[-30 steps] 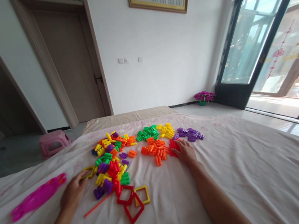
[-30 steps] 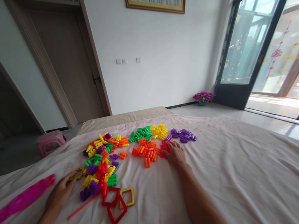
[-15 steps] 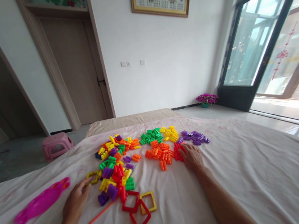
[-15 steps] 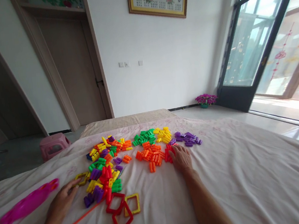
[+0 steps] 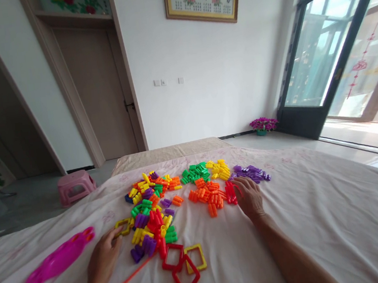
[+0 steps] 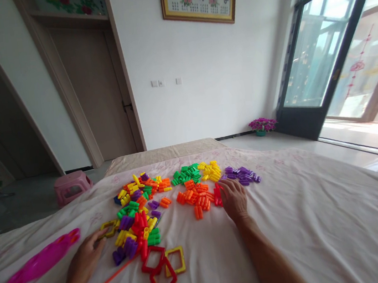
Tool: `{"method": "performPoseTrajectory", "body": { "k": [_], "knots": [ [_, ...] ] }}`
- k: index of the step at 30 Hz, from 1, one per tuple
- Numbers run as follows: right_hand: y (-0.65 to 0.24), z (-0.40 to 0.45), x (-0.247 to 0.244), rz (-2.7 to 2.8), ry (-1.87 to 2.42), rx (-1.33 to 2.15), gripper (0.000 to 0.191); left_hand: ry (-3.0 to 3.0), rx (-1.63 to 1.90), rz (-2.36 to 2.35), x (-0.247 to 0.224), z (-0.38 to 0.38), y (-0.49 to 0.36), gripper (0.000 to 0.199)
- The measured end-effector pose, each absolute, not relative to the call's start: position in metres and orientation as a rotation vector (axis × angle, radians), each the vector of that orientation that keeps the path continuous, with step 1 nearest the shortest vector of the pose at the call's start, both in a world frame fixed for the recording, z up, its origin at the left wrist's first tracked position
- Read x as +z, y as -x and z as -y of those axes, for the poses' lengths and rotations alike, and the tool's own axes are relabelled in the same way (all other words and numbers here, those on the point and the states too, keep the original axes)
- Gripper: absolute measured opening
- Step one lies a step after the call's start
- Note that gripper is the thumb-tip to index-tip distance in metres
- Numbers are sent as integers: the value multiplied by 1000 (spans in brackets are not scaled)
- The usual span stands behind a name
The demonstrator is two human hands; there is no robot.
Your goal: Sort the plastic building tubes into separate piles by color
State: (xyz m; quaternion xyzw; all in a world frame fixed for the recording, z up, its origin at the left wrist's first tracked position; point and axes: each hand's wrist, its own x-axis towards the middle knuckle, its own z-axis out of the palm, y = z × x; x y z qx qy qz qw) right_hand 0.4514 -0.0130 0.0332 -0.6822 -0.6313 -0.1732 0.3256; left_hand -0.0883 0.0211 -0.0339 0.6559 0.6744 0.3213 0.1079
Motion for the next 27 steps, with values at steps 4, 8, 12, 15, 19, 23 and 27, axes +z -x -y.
{"method": "performPoseTrajectory", "body": {
  "k": [4,8,12,15,19,23,27],
  "knots": [
    [-387,17,44,1965,1541,-378,35,-1942,965,-1975,-34,-23,87,48],
    [-317,9,49,2199,1388,-299,33,-1934,972,-1981,-30,-21,84,46],
    [-275,-13,48,2259,1455,-296,37,-1926,950,-1991,-27,-19,83,45],
    [-260,-32,42,2279,1548,-295,34,-1932,947,-1982,-27,-19,83,45],
    [-256,-46,32,2299,1650,-285,24,-1926,942,-1972,-29,-21,85,47],
    [-266,-42,29,2257,1583,-294,24,-1916,939,-1980,-30,-23,86,46],
    [-286,-33,37,2061,1561,-306,25,-1902,946,-1999,-30,-24,87,46]
  ]
}}
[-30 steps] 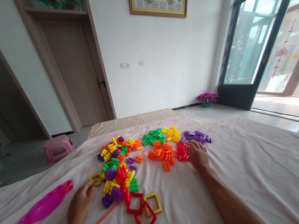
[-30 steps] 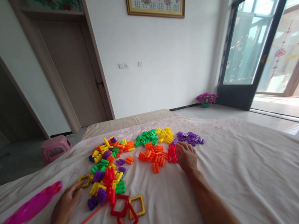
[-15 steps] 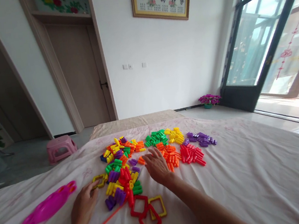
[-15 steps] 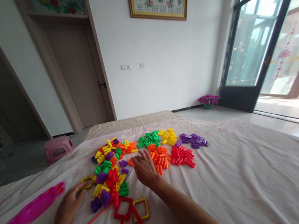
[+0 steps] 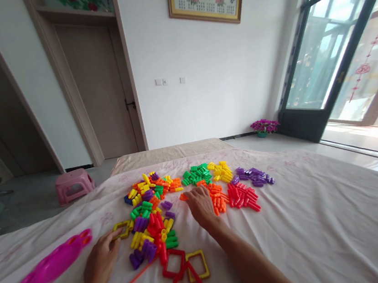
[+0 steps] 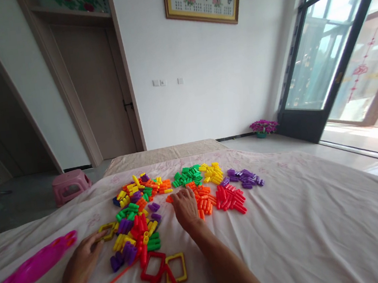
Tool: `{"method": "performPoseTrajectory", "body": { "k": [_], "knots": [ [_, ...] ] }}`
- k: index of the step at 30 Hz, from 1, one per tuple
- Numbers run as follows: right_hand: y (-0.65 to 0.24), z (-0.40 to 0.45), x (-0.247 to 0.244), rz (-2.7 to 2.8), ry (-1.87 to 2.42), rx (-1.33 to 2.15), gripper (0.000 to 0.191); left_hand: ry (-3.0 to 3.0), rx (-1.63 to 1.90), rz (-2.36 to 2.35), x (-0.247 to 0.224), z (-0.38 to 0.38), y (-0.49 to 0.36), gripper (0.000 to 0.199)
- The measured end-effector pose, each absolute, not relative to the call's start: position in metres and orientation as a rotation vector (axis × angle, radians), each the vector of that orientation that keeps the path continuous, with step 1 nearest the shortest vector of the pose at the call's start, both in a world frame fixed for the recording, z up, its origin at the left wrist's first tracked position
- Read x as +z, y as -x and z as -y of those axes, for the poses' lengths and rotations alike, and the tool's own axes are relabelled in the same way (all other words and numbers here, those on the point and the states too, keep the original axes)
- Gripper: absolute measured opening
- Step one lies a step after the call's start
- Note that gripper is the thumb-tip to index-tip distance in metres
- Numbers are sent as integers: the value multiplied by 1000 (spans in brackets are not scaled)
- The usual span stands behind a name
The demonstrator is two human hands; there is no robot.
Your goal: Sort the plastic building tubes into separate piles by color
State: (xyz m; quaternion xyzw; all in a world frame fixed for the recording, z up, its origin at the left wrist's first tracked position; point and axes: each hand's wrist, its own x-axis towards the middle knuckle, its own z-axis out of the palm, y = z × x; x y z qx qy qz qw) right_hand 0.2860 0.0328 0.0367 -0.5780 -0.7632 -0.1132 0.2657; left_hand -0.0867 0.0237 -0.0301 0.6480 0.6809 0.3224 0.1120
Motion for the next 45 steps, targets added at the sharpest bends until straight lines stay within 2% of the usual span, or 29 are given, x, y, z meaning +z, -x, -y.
{"method": "performPoseTrajectory", "body": {
  "k": [14,25,33,45],
  "knots": [
    [-349,-27,45,1651,1841,-390,31,-1938,947,-2036,-19,-15,78,45],
    [-264,-12,25,2110,1326,-203,24,-1961,964,-2024,-18,-16,78,44],
    [-248,-26,15,2236,1426,-205,12,-1986,963,-2020,-27,-19,83,43],
    [-243,-36,24,2427,1468,-250,16,-1980,952,-2031,-25,-20,81,46]
  ]
}}
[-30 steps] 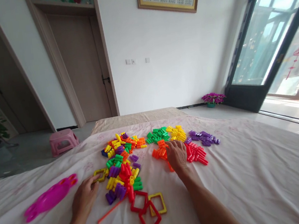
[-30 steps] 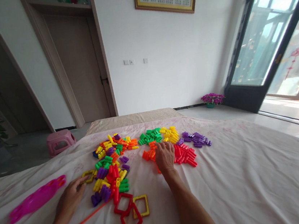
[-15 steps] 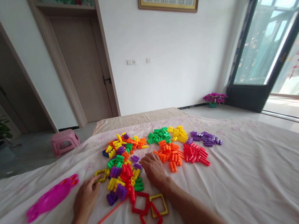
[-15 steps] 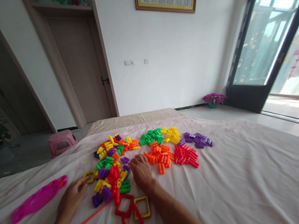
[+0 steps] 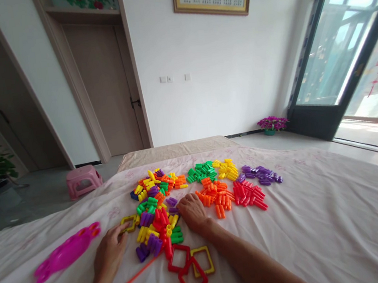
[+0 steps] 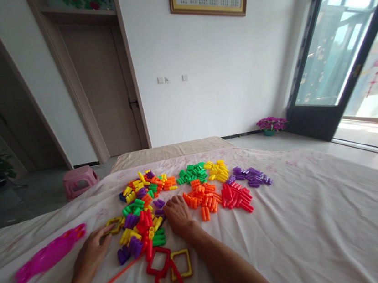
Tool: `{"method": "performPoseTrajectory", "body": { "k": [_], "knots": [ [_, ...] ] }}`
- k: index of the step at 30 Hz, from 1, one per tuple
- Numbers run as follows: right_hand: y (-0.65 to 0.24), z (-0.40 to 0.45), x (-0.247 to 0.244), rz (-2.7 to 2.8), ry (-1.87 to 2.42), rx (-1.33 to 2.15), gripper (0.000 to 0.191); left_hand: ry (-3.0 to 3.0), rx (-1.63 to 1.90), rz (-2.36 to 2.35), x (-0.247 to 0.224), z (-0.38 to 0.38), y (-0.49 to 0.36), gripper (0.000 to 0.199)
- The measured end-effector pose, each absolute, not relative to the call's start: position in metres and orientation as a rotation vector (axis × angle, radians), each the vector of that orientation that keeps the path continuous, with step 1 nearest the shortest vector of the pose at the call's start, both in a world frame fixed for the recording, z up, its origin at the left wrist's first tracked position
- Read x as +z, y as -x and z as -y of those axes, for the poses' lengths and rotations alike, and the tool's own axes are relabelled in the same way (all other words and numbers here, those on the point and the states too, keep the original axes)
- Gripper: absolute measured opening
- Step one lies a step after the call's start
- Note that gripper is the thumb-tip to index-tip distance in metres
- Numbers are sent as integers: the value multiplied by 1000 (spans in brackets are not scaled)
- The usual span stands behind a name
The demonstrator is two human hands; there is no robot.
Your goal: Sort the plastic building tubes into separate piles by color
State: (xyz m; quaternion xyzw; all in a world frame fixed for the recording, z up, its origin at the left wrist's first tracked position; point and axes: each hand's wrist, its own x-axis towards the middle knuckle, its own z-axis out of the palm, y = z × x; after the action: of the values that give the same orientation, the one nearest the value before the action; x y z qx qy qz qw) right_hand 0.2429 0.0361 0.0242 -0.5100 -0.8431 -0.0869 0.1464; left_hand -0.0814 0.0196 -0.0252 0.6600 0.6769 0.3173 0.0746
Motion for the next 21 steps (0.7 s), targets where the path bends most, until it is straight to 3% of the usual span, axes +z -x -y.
{"method": "performPoseTrajectory", "body": {
  "k": [6,13,21],
  "knots": [
    [-264,-37,35,2291,1514,-245,20,-1963,927,-2028,-30,-22,85,45],
    [-354,-44,62,1729,1980,-291,33,-1958,897,-2025,-39,-28,93,46],
    [-454,-43,55,1107,2333,-232,37,-1962,906,-2004,-43,-30,95,47]
  ]
}}
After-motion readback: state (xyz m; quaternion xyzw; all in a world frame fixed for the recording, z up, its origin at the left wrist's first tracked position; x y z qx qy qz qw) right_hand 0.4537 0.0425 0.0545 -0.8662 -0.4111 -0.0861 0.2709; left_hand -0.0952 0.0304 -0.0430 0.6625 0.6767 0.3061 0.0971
